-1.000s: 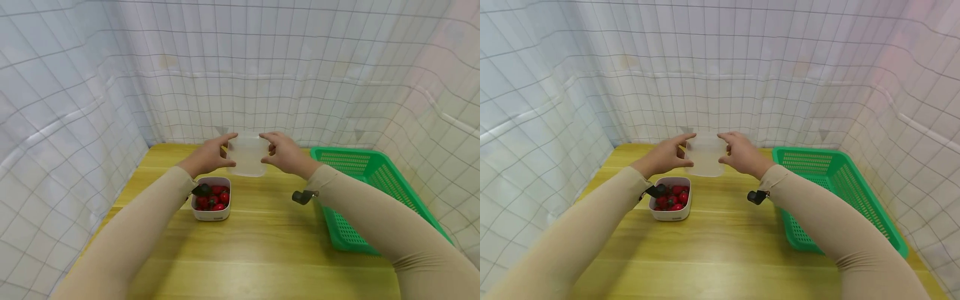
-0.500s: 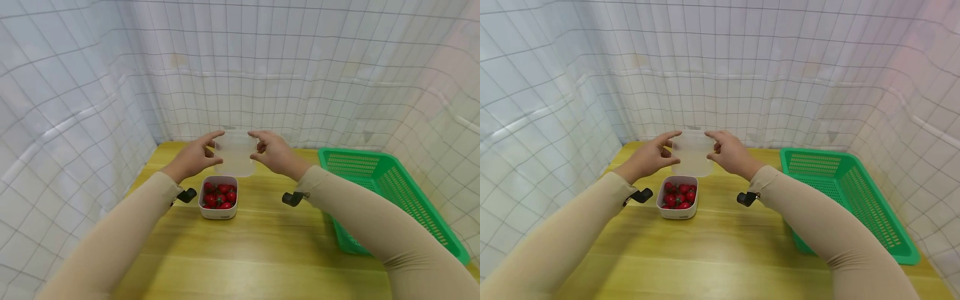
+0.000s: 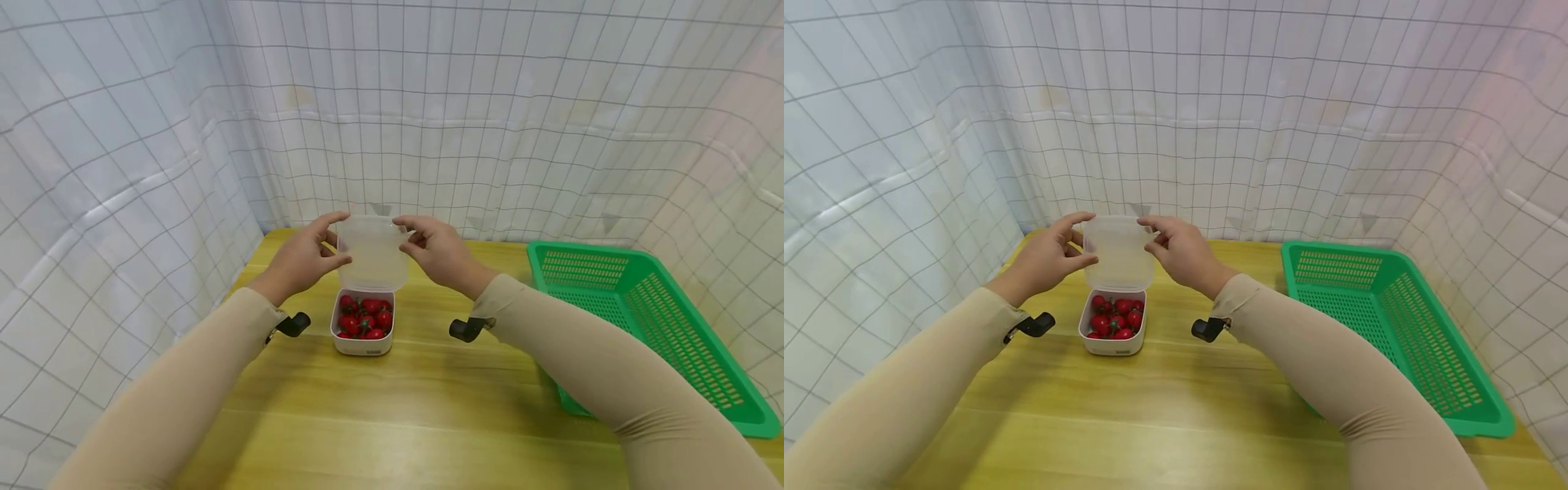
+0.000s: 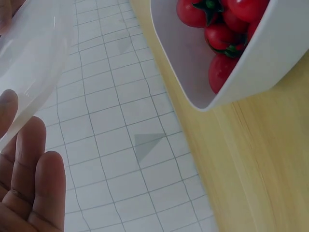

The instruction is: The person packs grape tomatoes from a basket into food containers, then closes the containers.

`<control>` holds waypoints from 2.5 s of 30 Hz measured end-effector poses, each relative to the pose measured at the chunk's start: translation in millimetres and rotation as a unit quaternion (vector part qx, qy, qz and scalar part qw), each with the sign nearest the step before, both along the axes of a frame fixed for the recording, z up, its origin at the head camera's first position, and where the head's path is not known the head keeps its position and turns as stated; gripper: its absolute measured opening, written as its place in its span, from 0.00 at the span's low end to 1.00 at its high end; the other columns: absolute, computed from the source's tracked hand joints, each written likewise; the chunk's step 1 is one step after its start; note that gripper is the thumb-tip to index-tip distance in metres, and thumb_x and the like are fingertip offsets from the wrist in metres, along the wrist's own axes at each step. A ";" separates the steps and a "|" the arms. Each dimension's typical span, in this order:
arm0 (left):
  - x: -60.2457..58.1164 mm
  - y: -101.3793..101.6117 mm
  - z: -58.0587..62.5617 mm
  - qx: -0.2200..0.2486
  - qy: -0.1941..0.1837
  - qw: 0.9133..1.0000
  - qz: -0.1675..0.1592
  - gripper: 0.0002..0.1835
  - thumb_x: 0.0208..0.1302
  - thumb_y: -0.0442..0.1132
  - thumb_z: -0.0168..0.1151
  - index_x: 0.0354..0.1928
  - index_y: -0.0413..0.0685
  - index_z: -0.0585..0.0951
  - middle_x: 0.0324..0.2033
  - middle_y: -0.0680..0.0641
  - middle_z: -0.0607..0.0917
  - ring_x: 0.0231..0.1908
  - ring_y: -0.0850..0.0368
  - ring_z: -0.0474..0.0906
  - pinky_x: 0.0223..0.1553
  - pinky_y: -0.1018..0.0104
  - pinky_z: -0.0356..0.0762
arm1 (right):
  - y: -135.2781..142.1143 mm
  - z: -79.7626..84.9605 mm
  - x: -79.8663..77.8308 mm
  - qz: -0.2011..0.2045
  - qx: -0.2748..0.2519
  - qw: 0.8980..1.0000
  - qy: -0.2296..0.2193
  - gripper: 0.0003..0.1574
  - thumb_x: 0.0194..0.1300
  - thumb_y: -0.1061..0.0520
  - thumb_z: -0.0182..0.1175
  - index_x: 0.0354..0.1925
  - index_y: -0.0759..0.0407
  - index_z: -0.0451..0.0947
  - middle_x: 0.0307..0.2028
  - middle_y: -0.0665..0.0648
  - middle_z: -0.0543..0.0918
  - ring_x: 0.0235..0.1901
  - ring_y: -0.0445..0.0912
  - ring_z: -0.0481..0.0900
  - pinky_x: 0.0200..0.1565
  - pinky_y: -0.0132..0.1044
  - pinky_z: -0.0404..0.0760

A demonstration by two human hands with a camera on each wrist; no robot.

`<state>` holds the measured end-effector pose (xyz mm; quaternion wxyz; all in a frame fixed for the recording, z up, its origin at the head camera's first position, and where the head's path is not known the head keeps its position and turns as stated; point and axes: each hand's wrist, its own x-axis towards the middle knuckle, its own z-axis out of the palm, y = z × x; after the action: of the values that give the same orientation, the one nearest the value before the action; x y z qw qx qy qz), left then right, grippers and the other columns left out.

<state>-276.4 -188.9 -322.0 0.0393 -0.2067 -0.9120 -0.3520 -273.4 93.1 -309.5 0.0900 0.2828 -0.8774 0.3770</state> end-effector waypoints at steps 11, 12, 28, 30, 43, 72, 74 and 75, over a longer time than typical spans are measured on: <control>7.7 -8.9 -5.7 0.014 0.024 0.999 0.018 0.22 0.76 0.45 0.66 0.68 0.51 0.78 0.53 0.42 0.88 0.46 0.45 0.89 0.42 0.53 0.85 | -7.1 -7.4 1.1 0.017 -0.034 0.999 -0.014 0.23 0.77 0.62 0.61 0.67 0.60 0.80 0.50 0.60 0.90 0.48 0.49 0.89 0.49 0.39 0.88; 8.4 -9.6 -6.3 0.013 0.027 0.999 0.019 0.20 0.75 0.45 0.66 0.66 0.51 0.80 0.54 0.43 0.88 0.46 0.45 0.90 0.43 0.52 0.85 | -7.2 -8.2 1.2 0.018 -0.035 0.999 -0.013 0.22 0.77 0.61 0.61 0.66 0.60 0.81 0.50 0.60 0.90 0.49 0.49 0.90 0.49 0.39 0.88; 18.4 -23.8 -16.4 0.015 0.045 0.999 0.002 0.13 0.73 0.41 0.67 0.54 0.46 0.90 0.52 0.42 0.90 0.48 0.44 0.90 0.51 0.46 0.87 | -8.9 -21.6 3.3 0.049 0.002 0.999 -0.016 0.15 0.76 0.58 0.63 0.57 0.60 0.88 0.52 0.58 0.91 0.38 0.44 0.85 0.37 0.35 0.79; 18.5 -24.7 -20.1 0.011 0.049 0.999 -0.005 0.11 0.73 0.39 0.68 0.53 0.46 0.90 0.50 0.43 0.90 0.47 0.47 0.90 0.49 0.48 0.87 | -8.4 -24.6 3.9 0.055 0.016 0.998 -0.014 0.16 0.77 0.58 0.63 0.58 0.60 0.87 0.53 0.58 0.91 0.40 0.45 0.87 0.39 0.36 0.81; 18.5 -24.5 -47.8 -0.053 0.072 0.996 -0.025 0.11 0.74 0.38 0.66 0.54 0.50 0.90 0.49 0.47 0.91 0.45 0.50 0.87 0.46 0.51 0.86 | -8.0 -42.7 8.8 0.063 0.069 0.996 -0.008 0.14 0.75 0.57 0.64 0.55 0.55 0.90 0.52 0.55 0.91 0.46 0.44 0.88 0.45 0.40 0.85; 32.5 -35.4 -67.8 -0.072 -0.012 0.994 -0.083 0.16 0.68 0.40 0.73 0.56 0.52 0.90 0.59 0.48 0.87 0.59 0.45 0.84 0.58 0.45 0.83 | -7.7 -65.0 23.0 0.113 0.166 0.979 -0.039 0.10 0.73 0.56 0.68 0.51 0.51 0.89 0.54 0.52 0.88 0.55 0.49 0.86 0.56 0.45 0.85; 33.6 -35.3 -67.4 -0.075 -0.017 0.993 -0.086 0.16 0.68 0.40 0.73 0.57 0.51 0.90 0.60 0.47 0.86 0.61 0.44 0.83 0.60 0.44 0.82 | -7.7 -66.1 24.1 0.115 0.173 0.977 -0.037 0.10 0.73 0.56 0.68 0.51 0.51 0.89 0.54 0.52 0.88 0.55 0.50 0.86 0.56 0.46 0.84; 33.9 -35.3 -67.4 -0.075 -0.019 0.993 -0.087 0.16 0.67 0.40 0.73 0.57 0.51 0.90 0.60 0.47 0.86 0.61 0.44 0.83 0.60 0.44 0.82 | -7.8 -66.5 24.6 0.116 0.175 0.977 -0.036 0.10 0.73 0.56 0.68 0.51 0.51 0.89 0.54 0.52 0.88 0.55 0.50 0.86 0.56 0.46 0.84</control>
<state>-242.5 -224.2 -389.4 -0.0241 -0.2810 -0.9151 -0.2882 -248.8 85.3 -376.0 -0.0363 0.3801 -0.8938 0.2353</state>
